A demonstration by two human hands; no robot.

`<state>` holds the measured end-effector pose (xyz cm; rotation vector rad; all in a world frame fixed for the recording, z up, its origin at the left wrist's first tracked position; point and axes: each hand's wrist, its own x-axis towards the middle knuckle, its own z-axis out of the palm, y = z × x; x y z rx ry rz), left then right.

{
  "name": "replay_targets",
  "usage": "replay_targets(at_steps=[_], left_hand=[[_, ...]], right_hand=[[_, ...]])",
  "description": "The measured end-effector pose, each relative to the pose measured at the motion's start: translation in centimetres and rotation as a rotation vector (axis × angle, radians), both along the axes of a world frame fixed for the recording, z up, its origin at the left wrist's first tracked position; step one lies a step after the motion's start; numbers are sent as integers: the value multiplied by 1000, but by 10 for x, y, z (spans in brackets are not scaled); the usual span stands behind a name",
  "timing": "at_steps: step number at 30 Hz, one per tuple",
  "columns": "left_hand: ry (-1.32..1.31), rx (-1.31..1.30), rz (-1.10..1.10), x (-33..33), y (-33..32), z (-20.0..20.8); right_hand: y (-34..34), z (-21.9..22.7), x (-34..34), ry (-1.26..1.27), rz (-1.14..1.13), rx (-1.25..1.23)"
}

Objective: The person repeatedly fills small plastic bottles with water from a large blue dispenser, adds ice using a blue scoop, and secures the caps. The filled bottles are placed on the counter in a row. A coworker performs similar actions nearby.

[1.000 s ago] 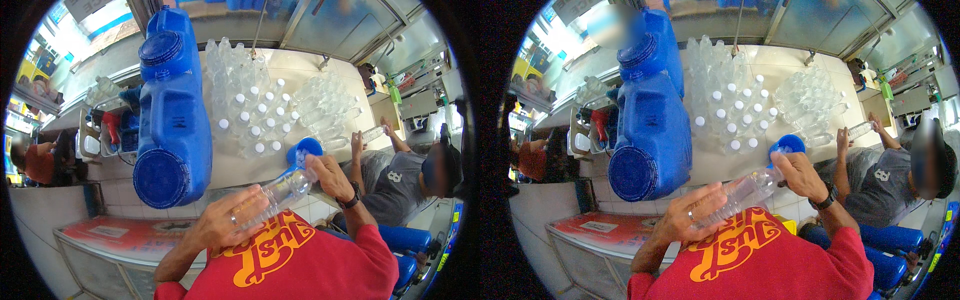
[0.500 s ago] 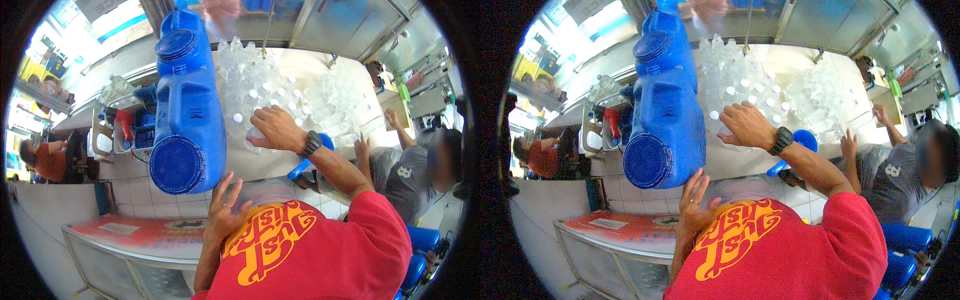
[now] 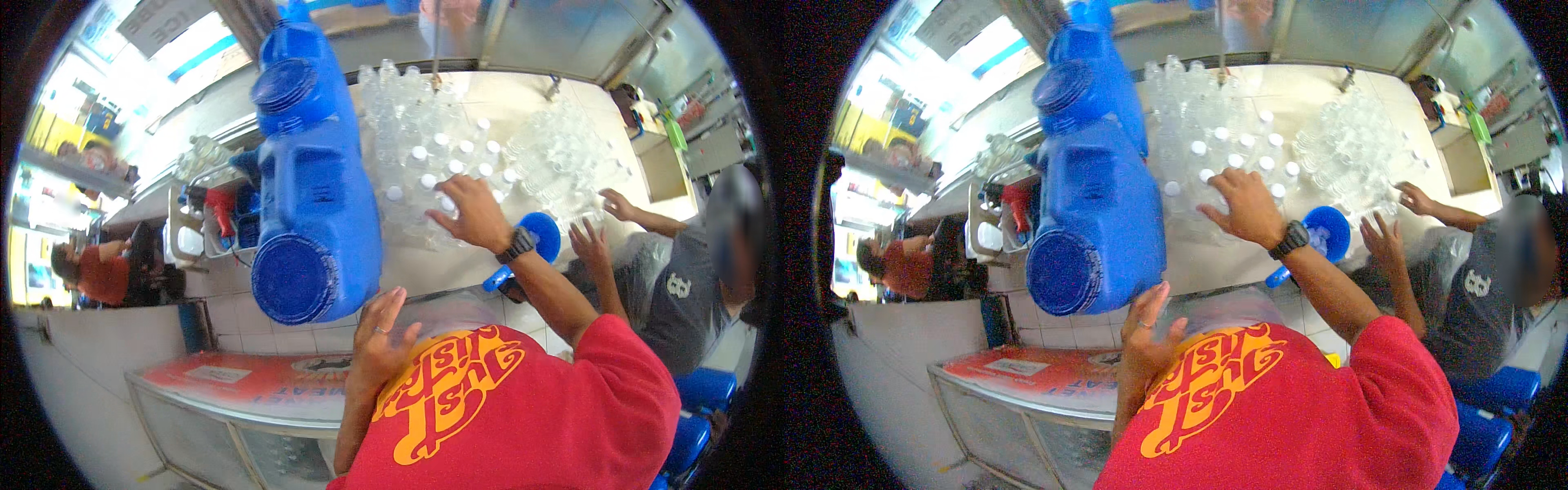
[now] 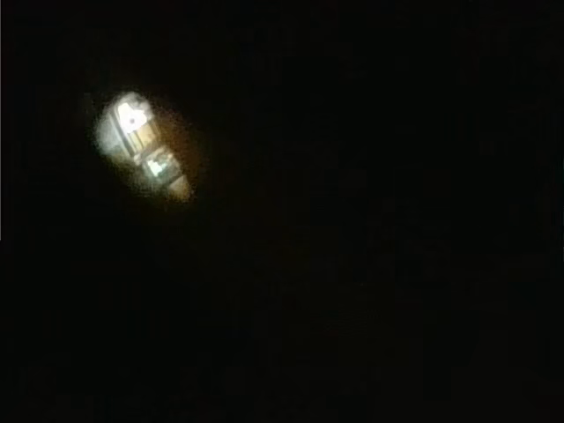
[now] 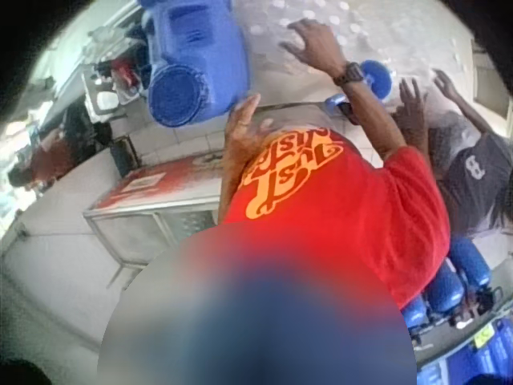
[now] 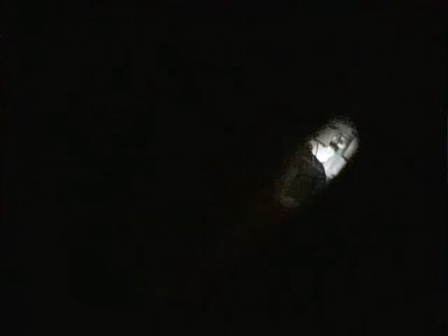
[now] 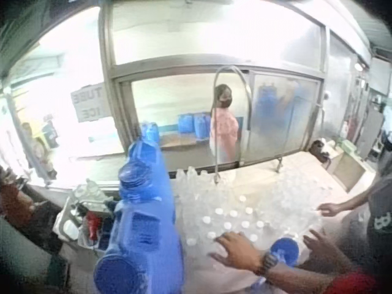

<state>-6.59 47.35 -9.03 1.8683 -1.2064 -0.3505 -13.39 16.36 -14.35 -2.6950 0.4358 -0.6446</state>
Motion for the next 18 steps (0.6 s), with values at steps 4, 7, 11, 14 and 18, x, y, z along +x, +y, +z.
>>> replay_targets(at_steps=[4,7,11,14,18], left_hand=[[12,46,-101,6,-19,3],[11,21,-208,9,-35,3],[16,5,-314,7,-54,3],[-4,30,-372,6,-64,5],[-3,44,-376,5,-68,7]], right_hand=[[-32,0,-83,58,-388,275],[-60,-47,-145,414,-641,304],[-63,-139,-188,755,-621,282],[-68,-180,-185,803,-644,190],[-80,-187,-180,799,-711,263]])
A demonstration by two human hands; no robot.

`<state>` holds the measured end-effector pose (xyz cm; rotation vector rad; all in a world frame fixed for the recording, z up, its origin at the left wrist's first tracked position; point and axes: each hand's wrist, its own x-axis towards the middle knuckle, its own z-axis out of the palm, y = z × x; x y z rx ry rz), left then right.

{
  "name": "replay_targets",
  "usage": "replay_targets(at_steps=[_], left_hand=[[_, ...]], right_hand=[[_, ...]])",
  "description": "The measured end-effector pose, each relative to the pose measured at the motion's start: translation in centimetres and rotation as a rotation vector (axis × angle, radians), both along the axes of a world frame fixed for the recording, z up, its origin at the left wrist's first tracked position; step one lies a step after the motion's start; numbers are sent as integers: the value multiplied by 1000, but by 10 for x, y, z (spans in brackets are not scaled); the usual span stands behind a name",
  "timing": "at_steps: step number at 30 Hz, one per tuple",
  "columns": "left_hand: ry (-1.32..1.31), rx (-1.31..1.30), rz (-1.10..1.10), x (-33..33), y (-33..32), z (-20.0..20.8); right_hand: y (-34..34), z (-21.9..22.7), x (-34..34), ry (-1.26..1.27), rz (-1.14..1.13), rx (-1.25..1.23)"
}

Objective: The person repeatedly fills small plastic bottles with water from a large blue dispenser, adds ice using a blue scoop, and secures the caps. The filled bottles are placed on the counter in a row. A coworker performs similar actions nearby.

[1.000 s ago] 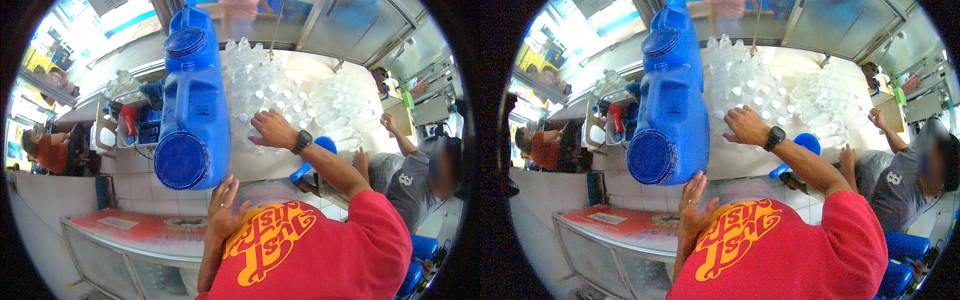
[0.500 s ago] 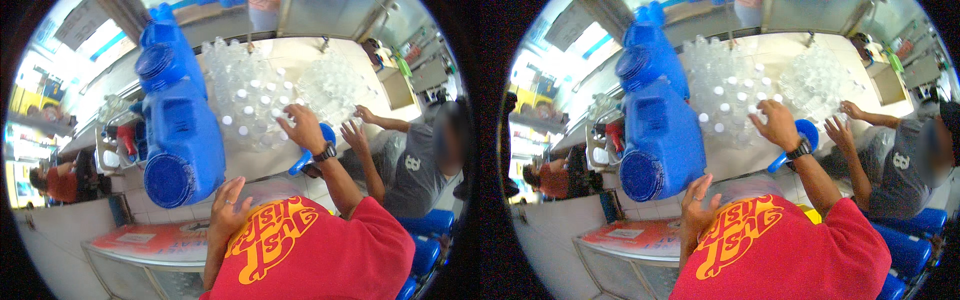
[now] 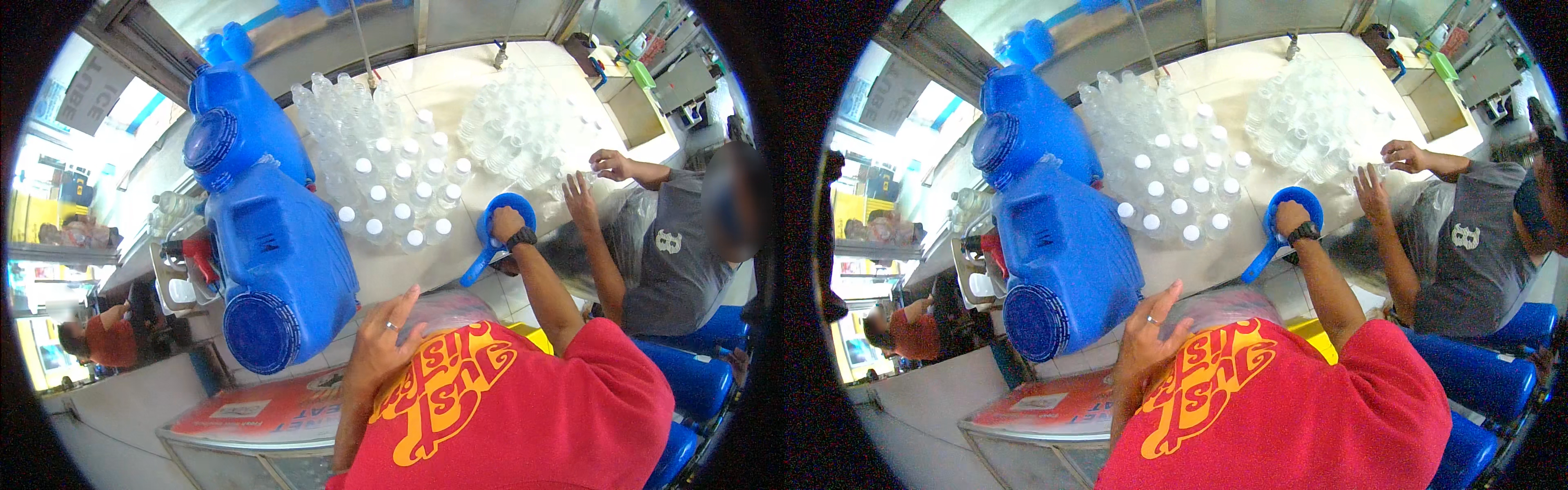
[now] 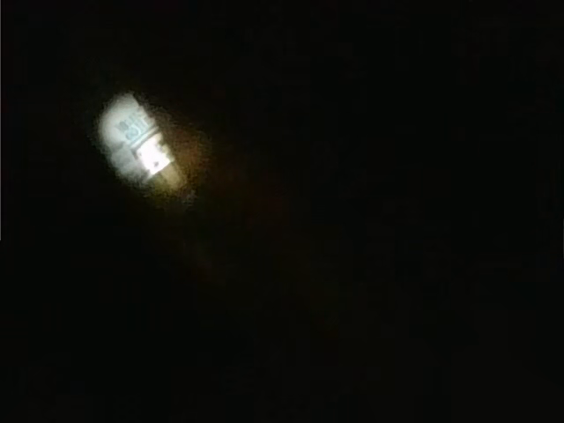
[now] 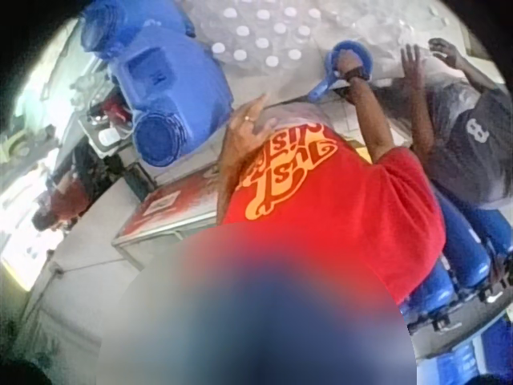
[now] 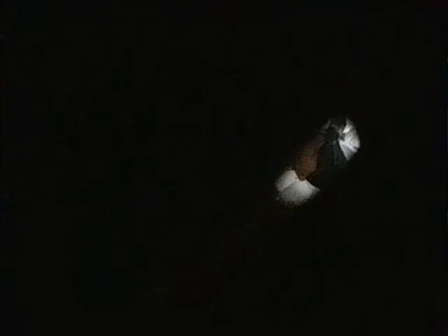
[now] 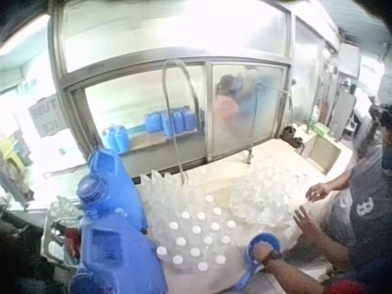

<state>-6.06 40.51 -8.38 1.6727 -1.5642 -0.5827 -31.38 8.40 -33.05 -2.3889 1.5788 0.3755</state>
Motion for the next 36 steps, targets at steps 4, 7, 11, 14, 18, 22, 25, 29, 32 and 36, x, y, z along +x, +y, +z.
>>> replay_targets(at_steps=[4,7,11,14,18,22,25,29,32,36], left_hand=[[21,34,79,-4,8,-2],[53,51,128,-6,17,-4],[64,35,146,-3,24,-6],[47,15,160,1,29,-8],[96,73,205,5,38,-11],[101,28,222,7,45,-16],[109,-11,224,7,51,-18],[115,-44,261,8,63,-19],[140,-57,319,8,76,-20],[105,15,380,3,99,-25]], right_hand=[[-5,-1,-8,31,47,-22],[-10,-6,-16,61,40,-13],[-18,11,-23,132,182,-13],[-22,59,-18,50,253,25],[-28,152,25,-46,246,-5],[-18,230,98,-513,348,-2],[-1,252,165,-795,290,259],[15,242,252,-819,650,177],[17,216,303,-608,856,96],[6,167,348,-508,1072,-114]])
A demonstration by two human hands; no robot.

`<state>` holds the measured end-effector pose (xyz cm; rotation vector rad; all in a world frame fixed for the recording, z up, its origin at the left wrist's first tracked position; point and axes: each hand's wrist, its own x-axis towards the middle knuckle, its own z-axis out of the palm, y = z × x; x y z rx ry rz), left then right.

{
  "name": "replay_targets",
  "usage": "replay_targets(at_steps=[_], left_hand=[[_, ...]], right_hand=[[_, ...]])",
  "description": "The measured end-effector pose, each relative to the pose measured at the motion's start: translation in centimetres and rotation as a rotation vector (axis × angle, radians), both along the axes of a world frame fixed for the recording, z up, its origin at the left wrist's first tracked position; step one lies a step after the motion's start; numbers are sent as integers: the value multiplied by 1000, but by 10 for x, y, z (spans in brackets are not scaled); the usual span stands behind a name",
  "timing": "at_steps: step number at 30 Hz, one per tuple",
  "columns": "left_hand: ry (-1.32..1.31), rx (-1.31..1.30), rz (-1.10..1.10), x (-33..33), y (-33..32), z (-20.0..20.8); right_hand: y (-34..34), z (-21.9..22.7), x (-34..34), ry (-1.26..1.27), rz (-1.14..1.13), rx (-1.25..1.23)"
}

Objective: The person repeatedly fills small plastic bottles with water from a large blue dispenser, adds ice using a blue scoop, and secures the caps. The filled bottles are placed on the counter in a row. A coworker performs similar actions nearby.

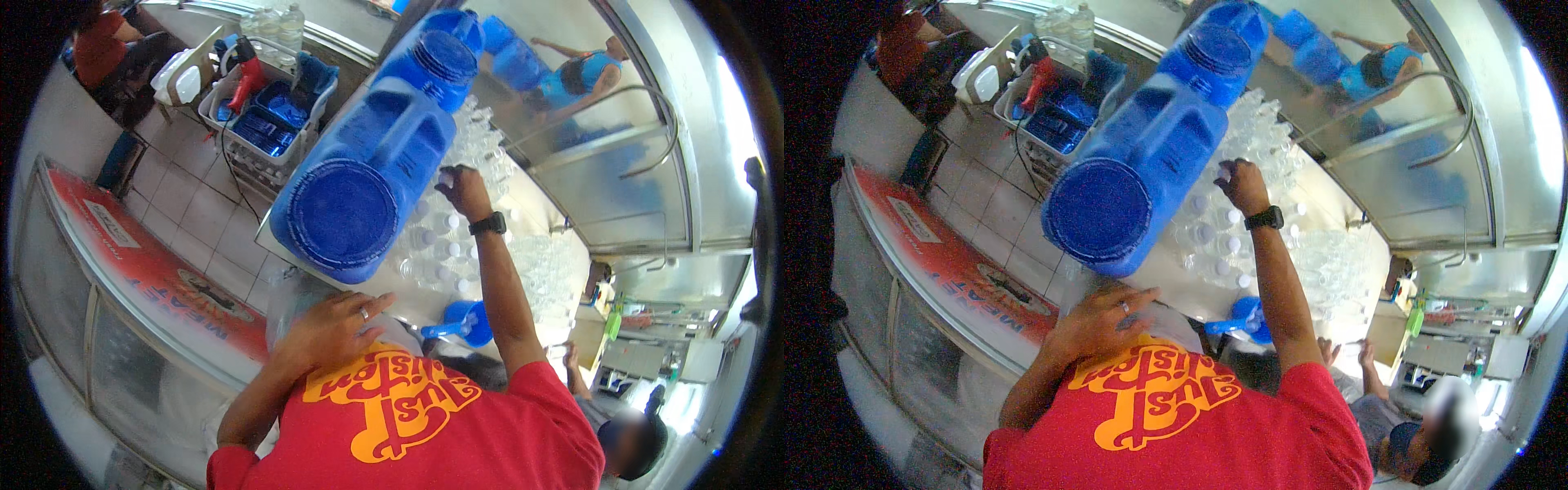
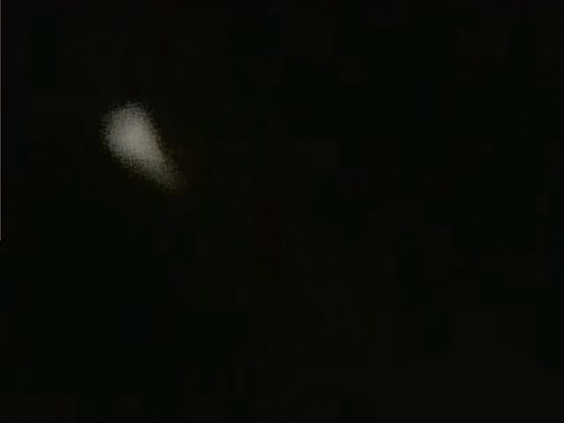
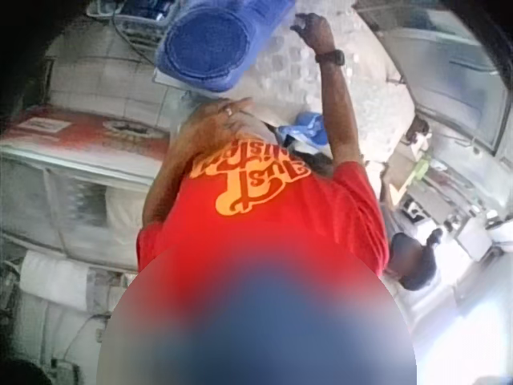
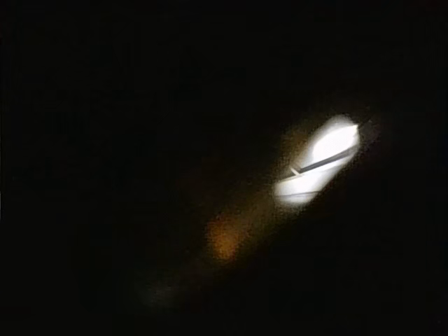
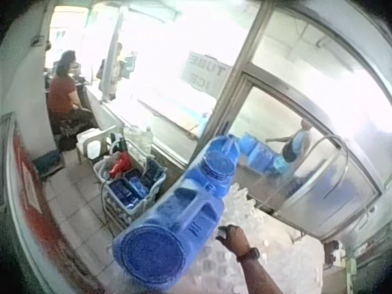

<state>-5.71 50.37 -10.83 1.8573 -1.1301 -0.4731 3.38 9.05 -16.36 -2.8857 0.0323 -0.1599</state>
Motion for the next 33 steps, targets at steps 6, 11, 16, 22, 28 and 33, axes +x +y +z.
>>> replay_targets(at_steps=[6,11,16,22,28,33], left_hand=[[37,73,31,-8,12,-14],[92,-64,-148,-1,2,-31],[574,99,-258,6,-39,-55],[1863,-594,-176,-6,-97,-37],[1712,-394,-461,-9,-88,-21],[871,-702,-462,-4,-74,-21]], right_hand=[[-35,-48,25,114,79,-191],[-12,-11,5,65,52,-188],[42,139,-71,-233,61,-50],[97,286,-191,-249,-94,73],[100,284,-245,-209,44,196],[102,279,-261,-203,191,168]])
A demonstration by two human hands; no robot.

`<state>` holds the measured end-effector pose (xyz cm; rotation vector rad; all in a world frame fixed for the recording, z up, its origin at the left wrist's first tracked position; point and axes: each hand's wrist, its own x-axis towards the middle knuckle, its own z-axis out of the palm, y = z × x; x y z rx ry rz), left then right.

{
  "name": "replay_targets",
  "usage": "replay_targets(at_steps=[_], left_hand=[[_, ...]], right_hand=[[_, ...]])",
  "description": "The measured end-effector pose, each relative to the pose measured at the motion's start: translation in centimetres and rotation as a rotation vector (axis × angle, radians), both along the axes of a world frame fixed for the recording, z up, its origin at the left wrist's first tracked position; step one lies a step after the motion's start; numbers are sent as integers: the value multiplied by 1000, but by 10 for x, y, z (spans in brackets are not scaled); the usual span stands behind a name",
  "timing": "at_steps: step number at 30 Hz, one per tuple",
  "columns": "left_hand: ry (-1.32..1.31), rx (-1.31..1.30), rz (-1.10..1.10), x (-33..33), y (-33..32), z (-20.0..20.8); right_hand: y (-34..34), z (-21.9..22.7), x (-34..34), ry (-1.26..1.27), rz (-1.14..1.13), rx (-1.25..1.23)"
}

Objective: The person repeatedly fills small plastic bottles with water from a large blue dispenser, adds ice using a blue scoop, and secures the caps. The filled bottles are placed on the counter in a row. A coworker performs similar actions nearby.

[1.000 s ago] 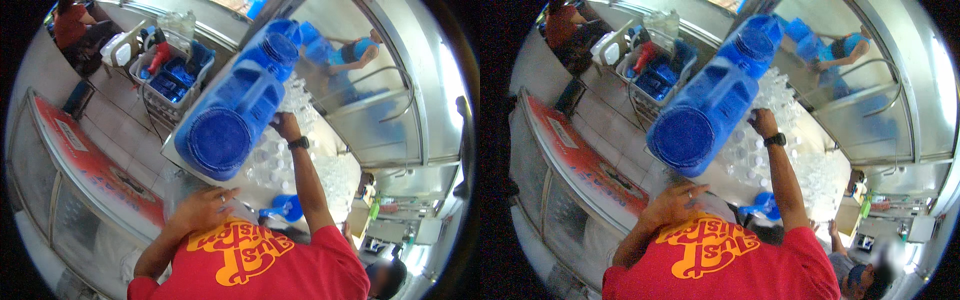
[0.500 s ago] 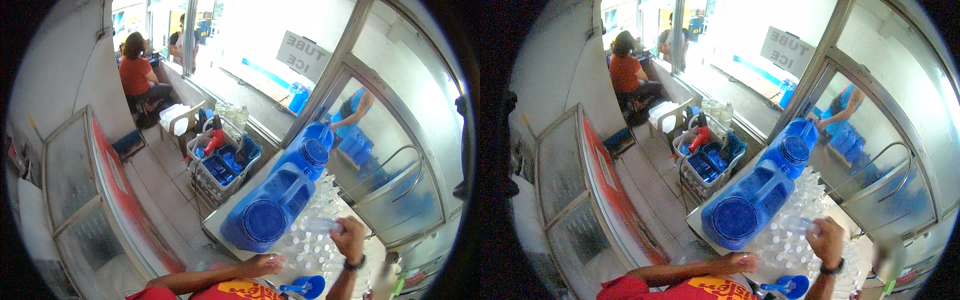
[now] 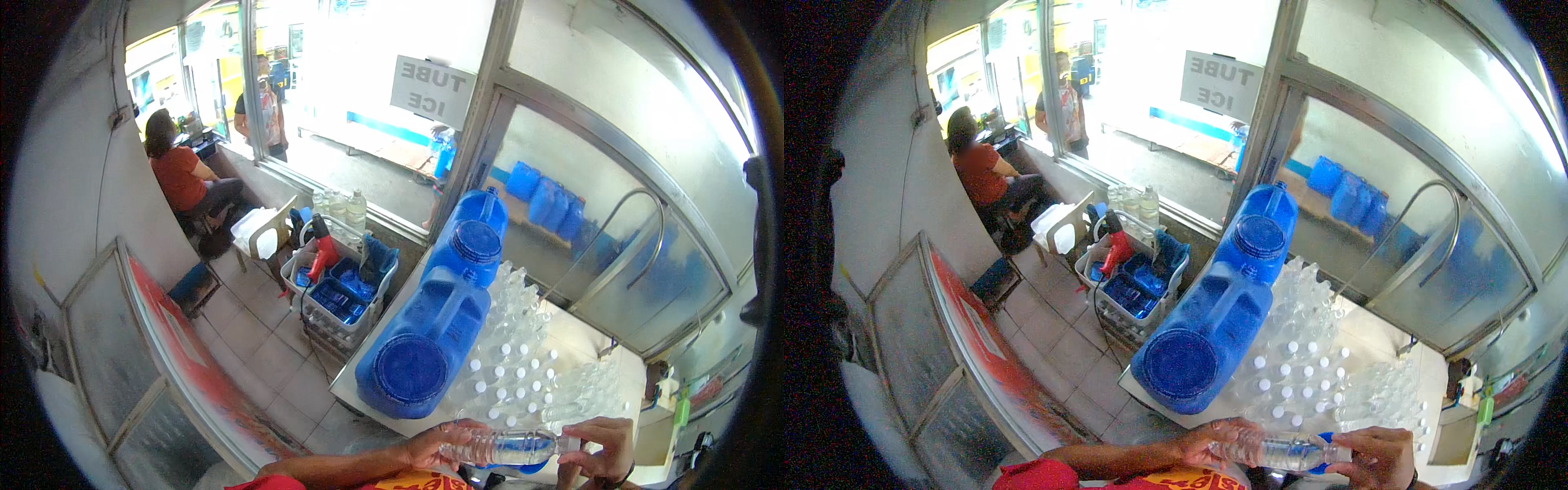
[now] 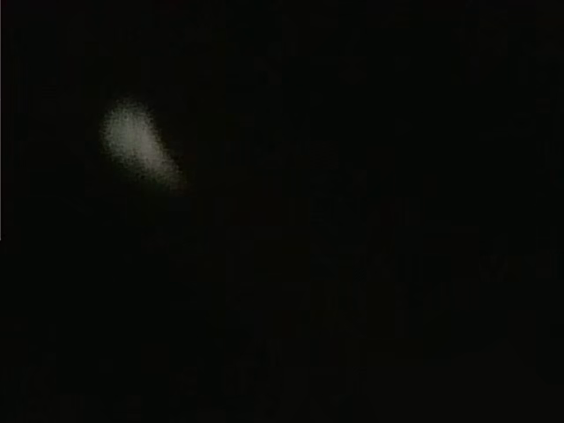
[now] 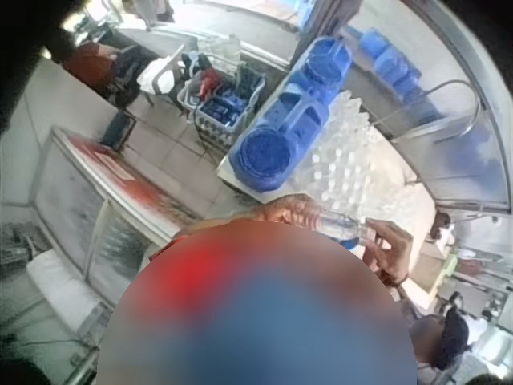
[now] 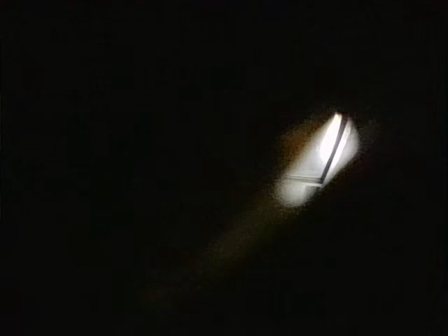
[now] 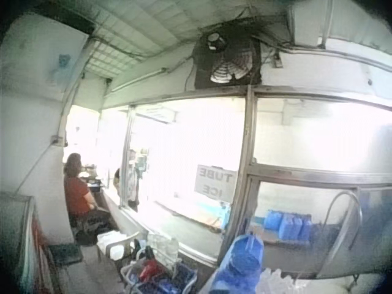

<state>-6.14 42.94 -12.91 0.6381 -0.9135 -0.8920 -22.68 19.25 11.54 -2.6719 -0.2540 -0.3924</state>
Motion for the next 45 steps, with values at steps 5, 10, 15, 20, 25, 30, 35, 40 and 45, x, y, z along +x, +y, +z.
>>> replay_targets(at_steps=[5,10,15,20,25,30,35,40,45], left_hand=[[832,352,-384,11,29,16],[1083,452,-315,-1,39,19],[1012,423,-342,-2,48,3],[900,508,-359,5,54,-15],[999,27,-749,3,42,-22],[1072,184,-626,-4,41,-4],[1140,347,-540,-6,45,4],[1141,230,-666,-3,41,2],[1165,569,-326,-11,41,15]], right_hand=[[20,3,8,64,-51,120],[26,-1,28,50,67,-1],[17,-5,31,69,262,108],[19,-8,23,60,283,56],[29,-7,19,1,288,206],[30,5,17,-17,94,29],[14,7,30,38,353,157],[14,14,37,23,461,74],[36,23,25,256,214,-168]])
